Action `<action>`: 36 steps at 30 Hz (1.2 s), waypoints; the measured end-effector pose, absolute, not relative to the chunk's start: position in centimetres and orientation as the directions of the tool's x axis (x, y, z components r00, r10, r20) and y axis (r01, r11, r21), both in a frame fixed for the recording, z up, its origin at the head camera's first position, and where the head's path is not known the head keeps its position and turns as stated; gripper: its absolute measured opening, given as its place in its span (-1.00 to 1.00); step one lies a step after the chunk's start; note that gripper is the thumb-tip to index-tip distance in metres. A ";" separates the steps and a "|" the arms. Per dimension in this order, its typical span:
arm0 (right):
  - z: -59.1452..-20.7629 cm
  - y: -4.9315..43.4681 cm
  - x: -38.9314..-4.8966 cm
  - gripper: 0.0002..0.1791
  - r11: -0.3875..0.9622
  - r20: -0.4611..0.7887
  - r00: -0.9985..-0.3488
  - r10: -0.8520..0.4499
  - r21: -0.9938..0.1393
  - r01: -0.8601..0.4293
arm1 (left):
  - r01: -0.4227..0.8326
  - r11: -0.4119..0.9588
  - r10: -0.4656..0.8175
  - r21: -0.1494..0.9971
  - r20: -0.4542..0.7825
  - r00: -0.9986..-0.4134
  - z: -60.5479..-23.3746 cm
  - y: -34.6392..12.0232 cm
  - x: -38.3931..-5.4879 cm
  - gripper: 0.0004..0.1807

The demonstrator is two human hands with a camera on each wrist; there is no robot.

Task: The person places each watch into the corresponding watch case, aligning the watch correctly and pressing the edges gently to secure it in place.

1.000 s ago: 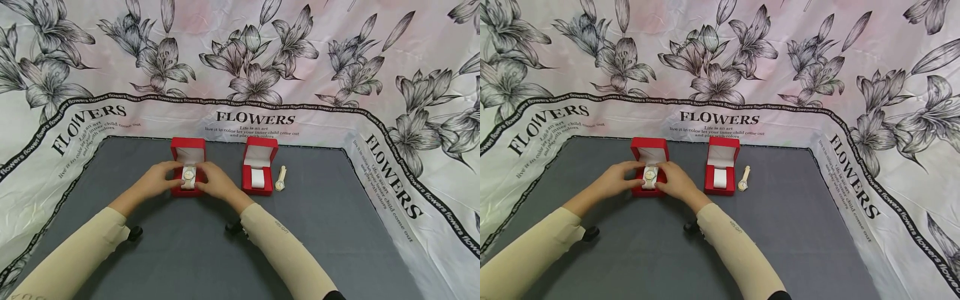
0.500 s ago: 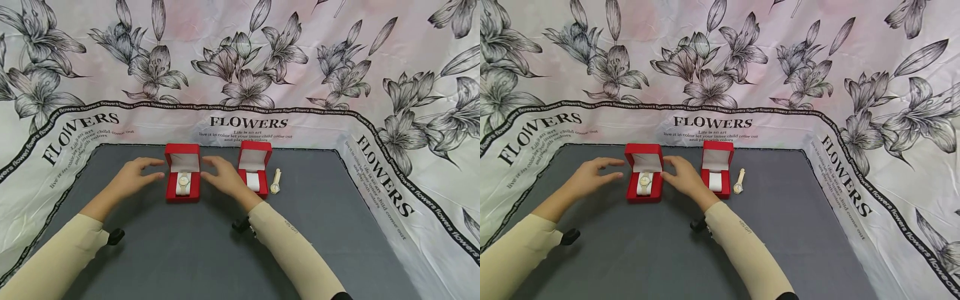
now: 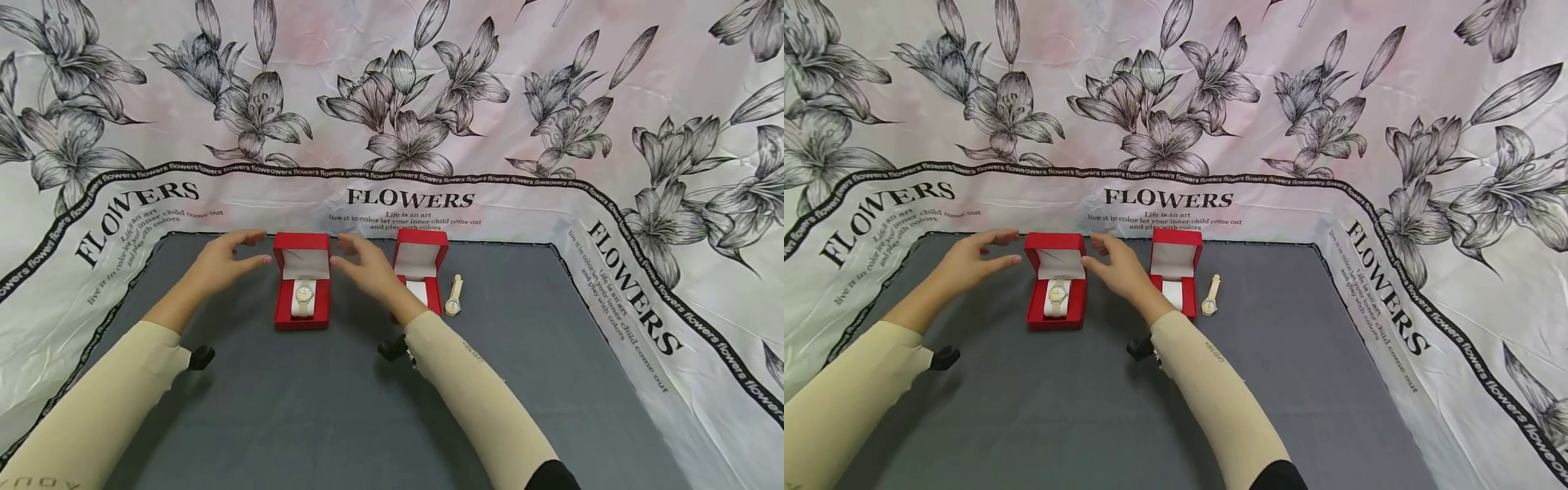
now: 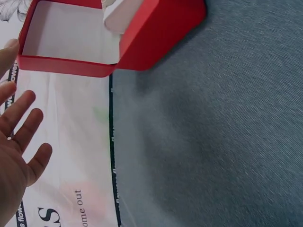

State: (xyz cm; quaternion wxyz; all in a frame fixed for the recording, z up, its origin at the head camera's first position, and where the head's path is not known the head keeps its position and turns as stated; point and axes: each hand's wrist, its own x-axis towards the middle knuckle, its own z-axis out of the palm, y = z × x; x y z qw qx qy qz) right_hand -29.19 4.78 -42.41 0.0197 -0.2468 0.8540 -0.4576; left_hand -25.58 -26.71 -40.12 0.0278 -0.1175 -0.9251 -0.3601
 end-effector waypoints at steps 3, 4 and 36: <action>-42.0 4.3 -29.6 -0.34 0.454 0.197 -0.880 -0.432 -0.796 -0.401 | 0.244 0.697 0.194 0.675 0.151 -0.969 -39.8 -26.3 -26.1 -0.26; -41.9 4.2 -29.7 -0.35 0.458 0.198 -0.881 -0.429 -0.793 -0.401 | 0.244 0.692 0.192 0.679 0.153 -0.969 -39.7 -26.2 -26.3 -0.26; -40.9 3.5 -29.7 -0.54 0.517 0.116 -0.905 -0.410 -0.787 -0.335 | 0.162 0.615 0.137 0.772 0.098 -0.986 -40.1 -24.5 -26.7 -0.42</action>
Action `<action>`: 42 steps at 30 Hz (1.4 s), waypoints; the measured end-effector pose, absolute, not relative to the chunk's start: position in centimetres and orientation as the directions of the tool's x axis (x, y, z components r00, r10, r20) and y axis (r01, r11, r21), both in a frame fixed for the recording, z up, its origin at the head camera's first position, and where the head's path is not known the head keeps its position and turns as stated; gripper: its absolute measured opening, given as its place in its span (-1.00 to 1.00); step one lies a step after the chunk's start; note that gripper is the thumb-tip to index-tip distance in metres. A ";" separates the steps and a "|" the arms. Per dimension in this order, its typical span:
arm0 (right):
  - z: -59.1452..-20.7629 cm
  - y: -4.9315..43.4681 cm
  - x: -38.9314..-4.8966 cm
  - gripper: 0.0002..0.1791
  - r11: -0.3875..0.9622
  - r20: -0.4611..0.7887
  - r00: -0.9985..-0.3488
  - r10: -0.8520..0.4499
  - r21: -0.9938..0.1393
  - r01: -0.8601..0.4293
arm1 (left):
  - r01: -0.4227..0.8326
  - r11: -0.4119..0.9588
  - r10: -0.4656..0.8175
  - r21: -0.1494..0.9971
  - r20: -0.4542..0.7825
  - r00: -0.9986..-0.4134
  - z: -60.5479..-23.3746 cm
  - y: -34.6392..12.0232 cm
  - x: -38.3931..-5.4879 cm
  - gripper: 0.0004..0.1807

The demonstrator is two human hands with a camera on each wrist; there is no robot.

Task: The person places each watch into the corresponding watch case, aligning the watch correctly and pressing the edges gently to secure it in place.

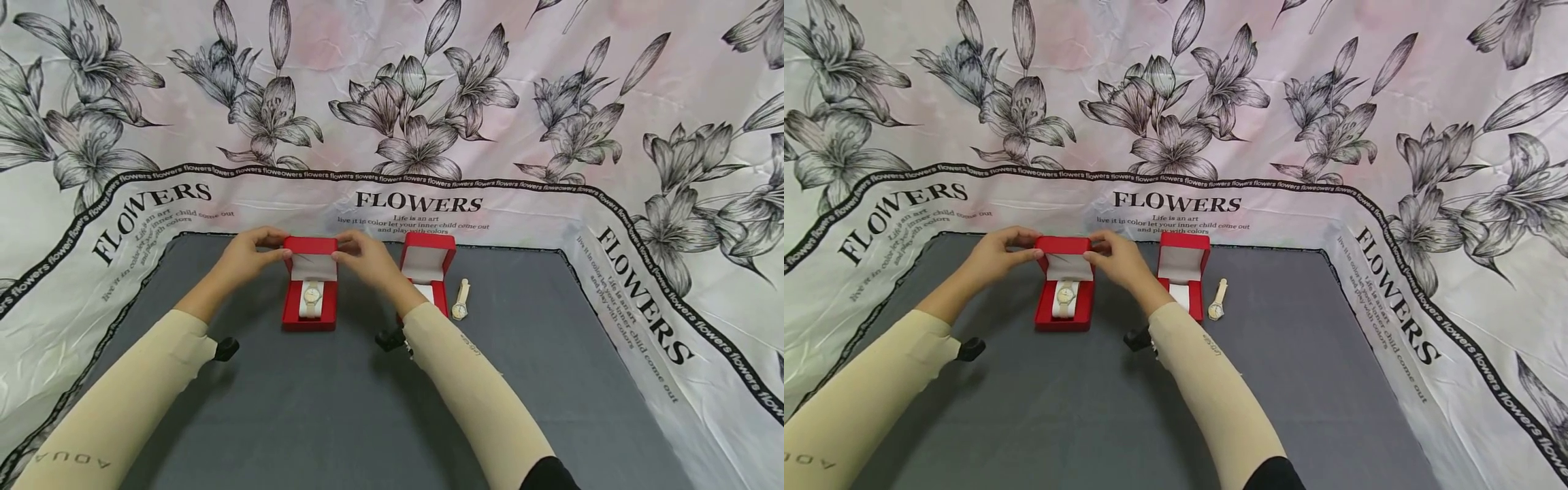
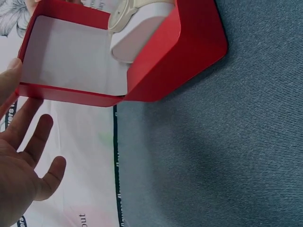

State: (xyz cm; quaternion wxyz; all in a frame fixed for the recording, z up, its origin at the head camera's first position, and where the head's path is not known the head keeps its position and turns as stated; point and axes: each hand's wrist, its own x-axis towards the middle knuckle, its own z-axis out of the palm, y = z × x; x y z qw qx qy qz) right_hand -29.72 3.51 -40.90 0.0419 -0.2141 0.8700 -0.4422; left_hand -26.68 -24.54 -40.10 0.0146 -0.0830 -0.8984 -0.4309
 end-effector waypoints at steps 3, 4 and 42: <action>-40.5 3.6 -29.7 -0.55 0.501 0.113 -0.905 -0.411 -0.801 -0.327 | 0.167 0.598 0.132 0.784 0.109 -0.985 -40.3 -24.5 -26.6 -0.43; -40.4 3.6 -29.6 -0.56 0.493 0.112 -0.905 -0.410 -0.808 -0.323 | 0.170 0.593 0.134 0.787 0.112 -0.985 -40.3 -24.5 -26.6 -0.43; -41.7 3.3 -27.1 -0.59 0.506 0.104 -0.919 -0.379 -0.809 -0.300 | 0.118 0.696 0.139 0.708 0.028 -0.990 -40.3 -24.5 -23.9 -0.34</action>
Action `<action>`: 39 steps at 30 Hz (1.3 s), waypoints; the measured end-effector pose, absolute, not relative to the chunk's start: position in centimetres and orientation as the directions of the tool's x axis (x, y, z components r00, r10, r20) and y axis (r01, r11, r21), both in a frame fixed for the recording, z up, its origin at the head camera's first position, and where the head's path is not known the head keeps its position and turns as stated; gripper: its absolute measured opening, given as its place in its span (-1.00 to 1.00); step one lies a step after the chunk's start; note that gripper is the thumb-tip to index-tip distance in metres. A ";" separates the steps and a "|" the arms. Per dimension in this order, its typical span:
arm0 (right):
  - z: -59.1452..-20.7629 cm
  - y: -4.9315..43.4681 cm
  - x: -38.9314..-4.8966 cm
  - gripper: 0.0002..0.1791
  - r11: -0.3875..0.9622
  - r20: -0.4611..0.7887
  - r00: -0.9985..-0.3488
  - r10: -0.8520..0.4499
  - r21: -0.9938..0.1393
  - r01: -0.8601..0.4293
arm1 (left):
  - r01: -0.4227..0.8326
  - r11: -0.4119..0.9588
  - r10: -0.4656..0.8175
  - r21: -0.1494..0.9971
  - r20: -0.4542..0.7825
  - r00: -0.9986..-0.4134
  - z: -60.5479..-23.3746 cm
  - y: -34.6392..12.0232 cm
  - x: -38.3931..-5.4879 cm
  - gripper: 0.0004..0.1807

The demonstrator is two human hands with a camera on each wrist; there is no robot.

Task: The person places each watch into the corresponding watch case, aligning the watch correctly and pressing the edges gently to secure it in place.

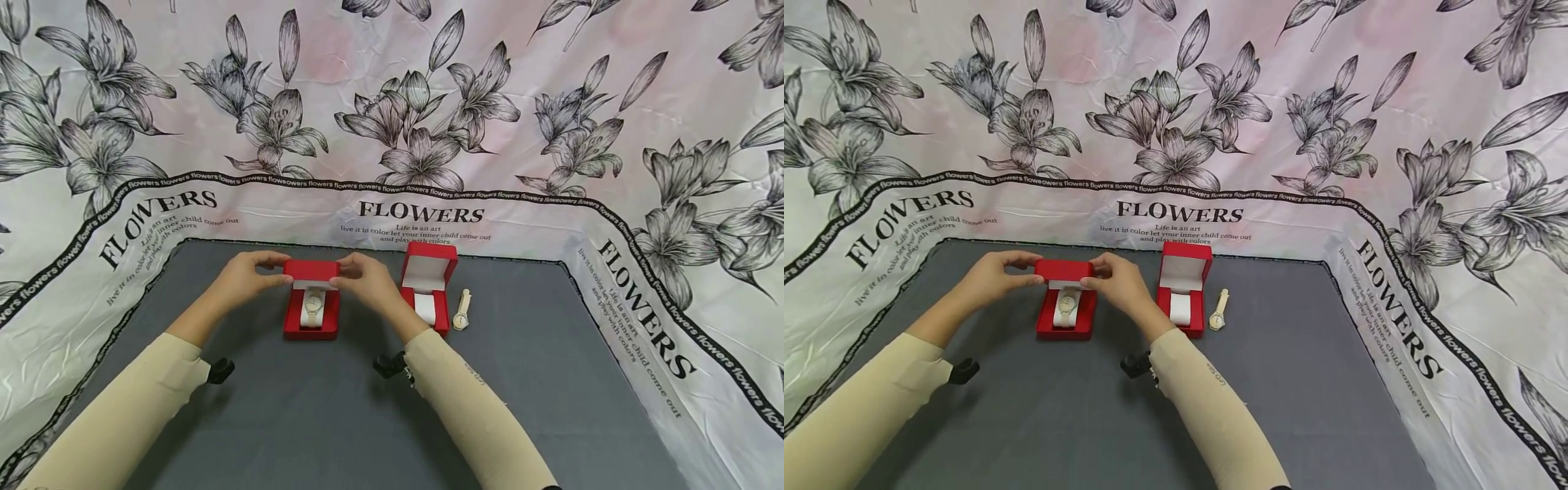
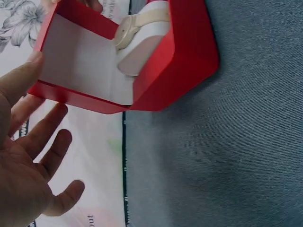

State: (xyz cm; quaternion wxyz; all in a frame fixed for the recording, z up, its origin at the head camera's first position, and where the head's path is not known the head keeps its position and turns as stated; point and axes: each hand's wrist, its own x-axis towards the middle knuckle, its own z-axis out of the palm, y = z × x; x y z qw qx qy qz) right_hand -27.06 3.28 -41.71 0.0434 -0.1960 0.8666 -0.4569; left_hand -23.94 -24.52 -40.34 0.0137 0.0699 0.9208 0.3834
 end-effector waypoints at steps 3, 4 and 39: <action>-41.9 3.2 -26.9 -0.58 0.493 0.109 -0.920 -0.375 -0.817 -0.298 | 0.091 0.682 0.142 0.726 -0.010 -0.990 -40.5 -24.7 -23.9 -0.29; -41.9 3.2 -26.9 -0.57 0.490 0.111 -0.920 -0.375 -0.819 -0.298 | 0.081 0.676 0.139 0.733 -0.018 -0.990 -40.6 -24.7 -23.8 -0.28; -42.0 3.1 -24.8 -0.50 0.546 0.084 -0.940 -0.330 -0.795 -0.263 | -0.088 0.531 0.046 0.843 -0.133 -0.990 -41.4 -23.7 -21.1 -0.22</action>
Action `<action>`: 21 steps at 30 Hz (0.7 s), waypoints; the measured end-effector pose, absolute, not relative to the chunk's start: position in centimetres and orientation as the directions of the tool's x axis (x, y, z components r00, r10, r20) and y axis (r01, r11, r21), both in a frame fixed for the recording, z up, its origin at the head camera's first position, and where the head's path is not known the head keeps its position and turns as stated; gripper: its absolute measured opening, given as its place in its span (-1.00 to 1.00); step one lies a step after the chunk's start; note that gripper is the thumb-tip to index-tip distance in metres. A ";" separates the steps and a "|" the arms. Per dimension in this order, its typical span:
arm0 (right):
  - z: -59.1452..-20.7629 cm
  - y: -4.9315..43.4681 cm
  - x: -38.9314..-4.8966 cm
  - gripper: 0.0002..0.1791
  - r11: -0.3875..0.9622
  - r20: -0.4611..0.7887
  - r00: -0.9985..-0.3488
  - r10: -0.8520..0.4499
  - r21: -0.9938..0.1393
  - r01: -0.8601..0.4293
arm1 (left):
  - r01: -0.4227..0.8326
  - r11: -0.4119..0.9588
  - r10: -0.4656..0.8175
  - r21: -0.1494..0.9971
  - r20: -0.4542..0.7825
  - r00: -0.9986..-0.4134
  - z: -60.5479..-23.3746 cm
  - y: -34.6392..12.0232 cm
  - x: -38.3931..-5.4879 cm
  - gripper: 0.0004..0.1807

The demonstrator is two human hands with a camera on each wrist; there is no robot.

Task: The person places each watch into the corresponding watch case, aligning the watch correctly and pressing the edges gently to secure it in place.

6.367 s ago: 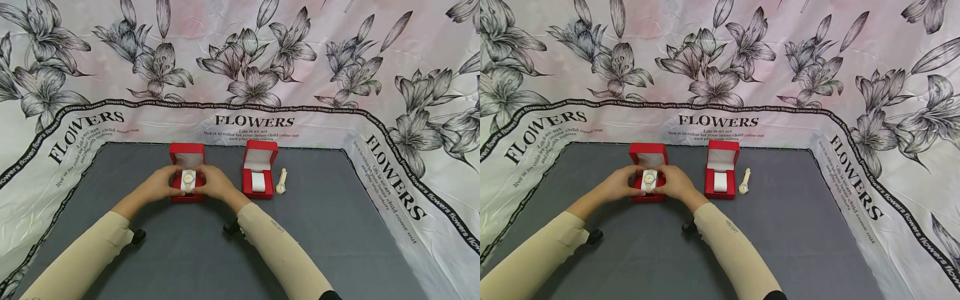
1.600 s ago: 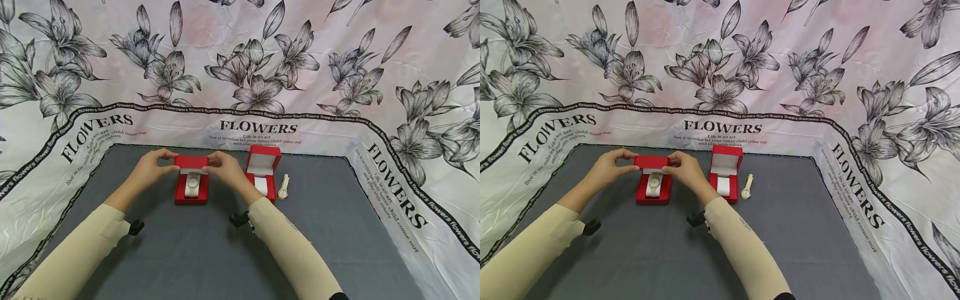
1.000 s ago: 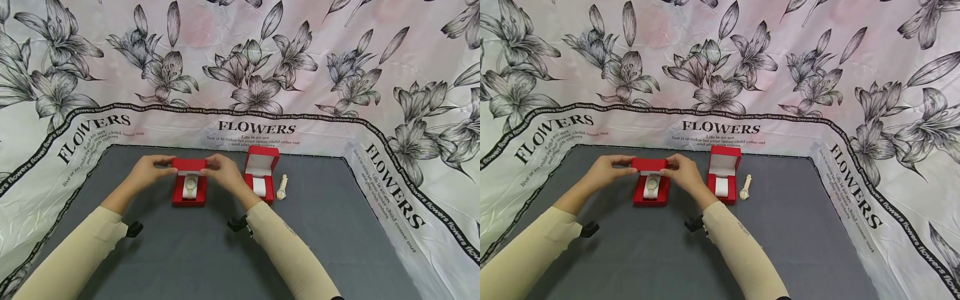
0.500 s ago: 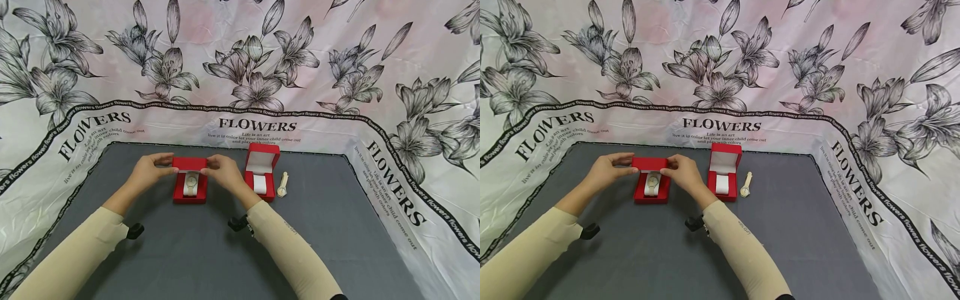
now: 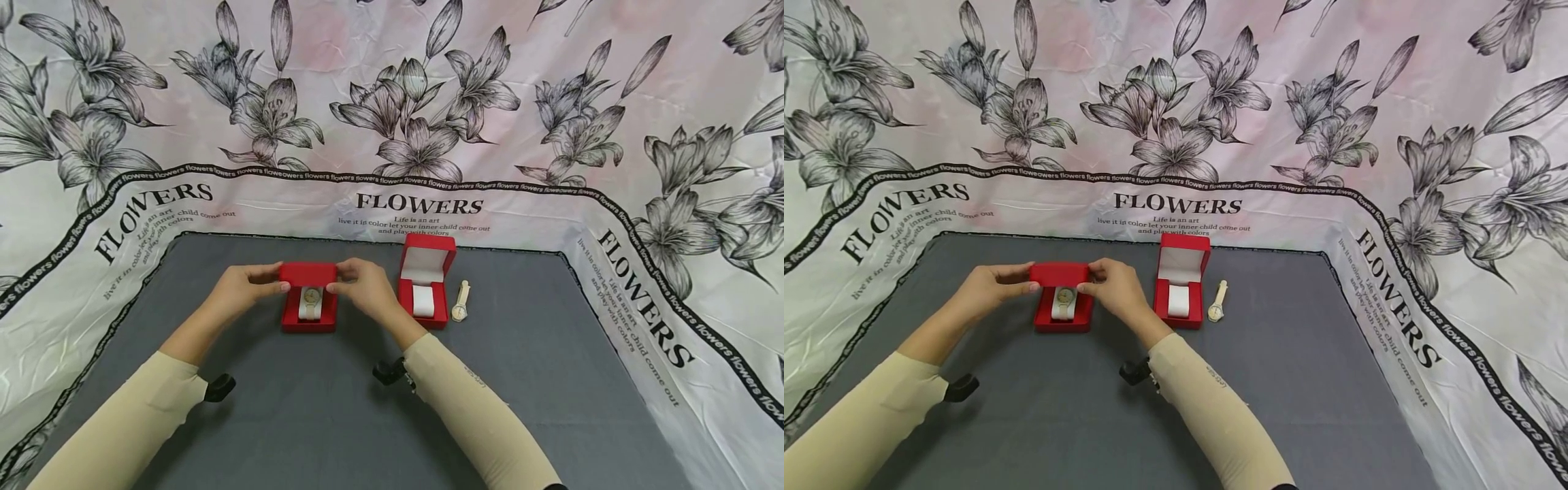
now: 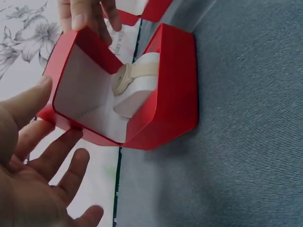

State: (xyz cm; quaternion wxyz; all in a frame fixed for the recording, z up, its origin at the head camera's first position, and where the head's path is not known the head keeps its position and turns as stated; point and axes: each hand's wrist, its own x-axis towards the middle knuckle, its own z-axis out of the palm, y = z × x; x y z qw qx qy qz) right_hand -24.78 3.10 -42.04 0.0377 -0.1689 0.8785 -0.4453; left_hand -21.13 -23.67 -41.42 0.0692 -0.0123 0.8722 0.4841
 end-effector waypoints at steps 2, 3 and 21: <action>-42.2 3.1 -24.7 -0.50 0.536 0.086 -0.938 -0.335 -0.802 -0.264 | -0.085 0.527 0.040 0.846 -0.125 -0.991 -41.6 -23.7 -20.9 -0.21; -42.3 3.1 -24.6 -0.50 0.532 0.088 -0.939 -0.333 -0.805 -0.264 | -0.077 0.520 0.033 0.851 -0.111 -0.993 -41.7 -23.6 -20.8 -0.21; -42.9 2.7 -23.0 -0.48 0.489 0.070 -0.962 -0.264 -0.850 -0.195 | -0.013 0.438 -0.021 0.899 -0.004 -1.000 -43.8 -22.5 -19.1 -0.31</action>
